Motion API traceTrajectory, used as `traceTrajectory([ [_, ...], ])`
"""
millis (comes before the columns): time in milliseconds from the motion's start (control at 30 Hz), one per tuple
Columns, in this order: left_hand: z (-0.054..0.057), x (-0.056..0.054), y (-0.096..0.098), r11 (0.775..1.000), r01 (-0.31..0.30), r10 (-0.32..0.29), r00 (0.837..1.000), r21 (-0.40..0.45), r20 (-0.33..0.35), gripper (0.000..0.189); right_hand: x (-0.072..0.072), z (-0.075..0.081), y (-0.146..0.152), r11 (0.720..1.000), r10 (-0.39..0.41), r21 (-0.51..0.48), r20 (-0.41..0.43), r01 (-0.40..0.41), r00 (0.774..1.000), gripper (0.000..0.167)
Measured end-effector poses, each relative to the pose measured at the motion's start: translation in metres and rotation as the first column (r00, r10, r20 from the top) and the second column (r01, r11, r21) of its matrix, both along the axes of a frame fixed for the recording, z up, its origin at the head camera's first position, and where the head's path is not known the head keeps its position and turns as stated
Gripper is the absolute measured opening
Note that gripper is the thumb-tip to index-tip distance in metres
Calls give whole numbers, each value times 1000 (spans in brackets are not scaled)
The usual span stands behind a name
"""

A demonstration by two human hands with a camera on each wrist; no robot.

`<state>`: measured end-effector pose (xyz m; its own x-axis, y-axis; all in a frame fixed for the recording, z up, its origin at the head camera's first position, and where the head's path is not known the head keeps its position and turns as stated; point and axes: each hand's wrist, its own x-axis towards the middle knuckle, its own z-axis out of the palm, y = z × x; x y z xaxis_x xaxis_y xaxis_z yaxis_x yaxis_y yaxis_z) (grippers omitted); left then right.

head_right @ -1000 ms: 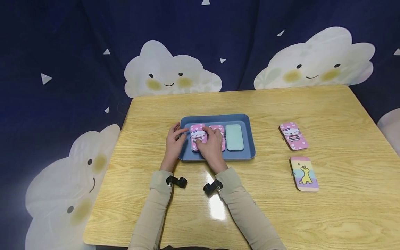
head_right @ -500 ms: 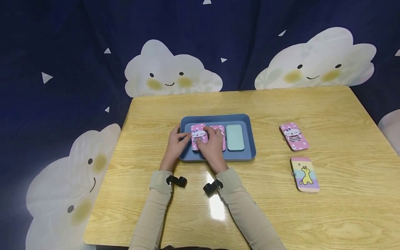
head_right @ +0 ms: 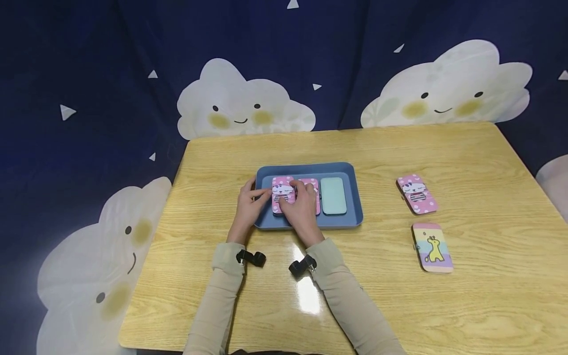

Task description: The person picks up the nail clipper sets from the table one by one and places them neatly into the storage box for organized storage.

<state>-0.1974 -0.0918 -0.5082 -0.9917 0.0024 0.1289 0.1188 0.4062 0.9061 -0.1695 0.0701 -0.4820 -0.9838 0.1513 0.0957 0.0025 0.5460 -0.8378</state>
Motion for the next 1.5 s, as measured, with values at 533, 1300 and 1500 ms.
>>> traceTrajectory([
  [533, 2, -2, 0, 999, 16, -16, 1000, -37, -8, 23, 0, 2, 0, 1000, 9, -5, 18, -8, 1000, 53],
  [1300, -3, -2, 0, 988, -57, 58, 998, 144, -5, 31, 2, 2, 1, 1000, 14, -16, -76, -15, 997, 55],
  [1500, -5, -2, 0, 985, -67, 64, 998, 156, 21, 32, 3, 8, 11, 999, 36, 35, -130, -32, 991, 48],
])
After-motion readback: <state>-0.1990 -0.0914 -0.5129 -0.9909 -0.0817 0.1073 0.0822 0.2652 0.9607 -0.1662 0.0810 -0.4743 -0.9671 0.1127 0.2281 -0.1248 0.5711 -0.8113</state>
